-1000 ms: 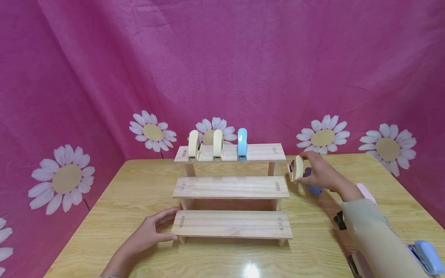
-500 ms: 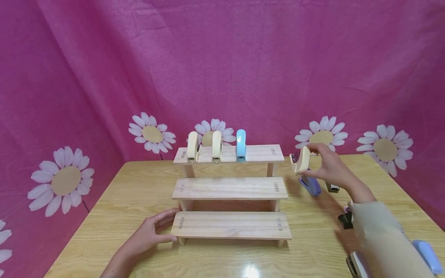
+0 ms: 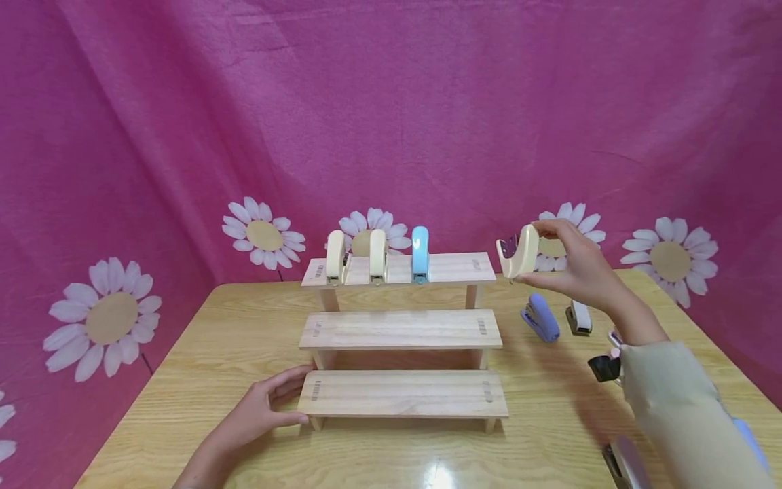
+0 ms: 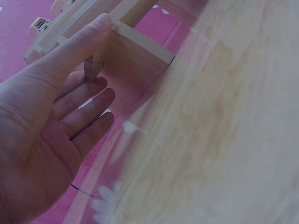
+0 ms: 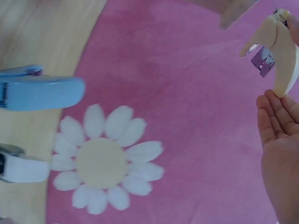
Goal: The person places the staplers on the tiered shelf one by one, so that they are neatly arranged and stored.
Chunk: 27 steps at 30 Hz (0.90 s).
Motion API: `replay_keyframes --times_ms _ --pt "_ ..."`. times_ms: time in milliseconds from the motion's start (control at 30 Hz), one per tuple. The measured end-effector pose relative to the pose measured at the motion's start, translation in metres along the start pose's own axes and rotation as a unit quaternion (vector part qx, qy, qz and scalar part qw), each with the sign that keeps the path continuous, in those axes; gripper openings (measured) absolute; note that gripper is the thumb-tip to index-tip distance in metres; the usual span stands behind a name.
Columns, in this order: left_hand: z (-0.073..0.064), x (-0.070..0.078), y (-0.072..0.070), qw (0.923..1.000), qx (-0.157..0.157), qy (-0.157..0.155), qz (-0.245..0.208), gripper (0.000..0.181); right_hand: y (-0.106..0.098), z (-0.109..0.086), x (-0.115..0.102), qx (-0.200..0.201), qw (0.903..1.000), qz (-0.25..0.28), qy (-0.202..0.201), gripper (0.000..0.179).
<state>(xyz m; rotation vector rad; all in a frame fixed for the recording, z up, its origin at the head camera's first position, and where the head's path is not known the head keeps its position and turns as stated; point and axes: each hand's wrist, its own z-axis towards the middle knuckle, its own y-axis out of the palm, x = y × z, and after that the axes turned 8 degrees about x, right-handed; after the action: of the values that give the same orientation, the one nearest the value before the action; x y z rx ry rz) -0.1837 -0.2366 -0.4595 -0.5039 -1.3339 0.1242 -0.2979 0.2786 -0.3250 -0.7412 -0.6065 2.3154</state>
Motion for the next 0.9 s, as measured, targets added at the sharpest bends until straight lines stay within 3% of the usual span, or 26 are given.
replay_keyframes --times_ms 467,667,900 --pt "0.000 0.000 0.000 1.0000 0.002 0.002 0.004 0.079 0.013 0.033 -0.037 -0.047 0.9953 -0.026 -0.080 0.084" --pt "0.001 -0.001 0.000 0.9999 0.002 0.011 0.002 0.078 0.022 0.040 -0.048 -0.085 0.9929 -0.057 -0.061 0.080" --pt "0.001 0.000 0.000 1.0000 0.000 0.007 -0.001 0.078 0.027 0.047 -0.054 -0.131 0.9899 -0.037 -0.042 0.076"
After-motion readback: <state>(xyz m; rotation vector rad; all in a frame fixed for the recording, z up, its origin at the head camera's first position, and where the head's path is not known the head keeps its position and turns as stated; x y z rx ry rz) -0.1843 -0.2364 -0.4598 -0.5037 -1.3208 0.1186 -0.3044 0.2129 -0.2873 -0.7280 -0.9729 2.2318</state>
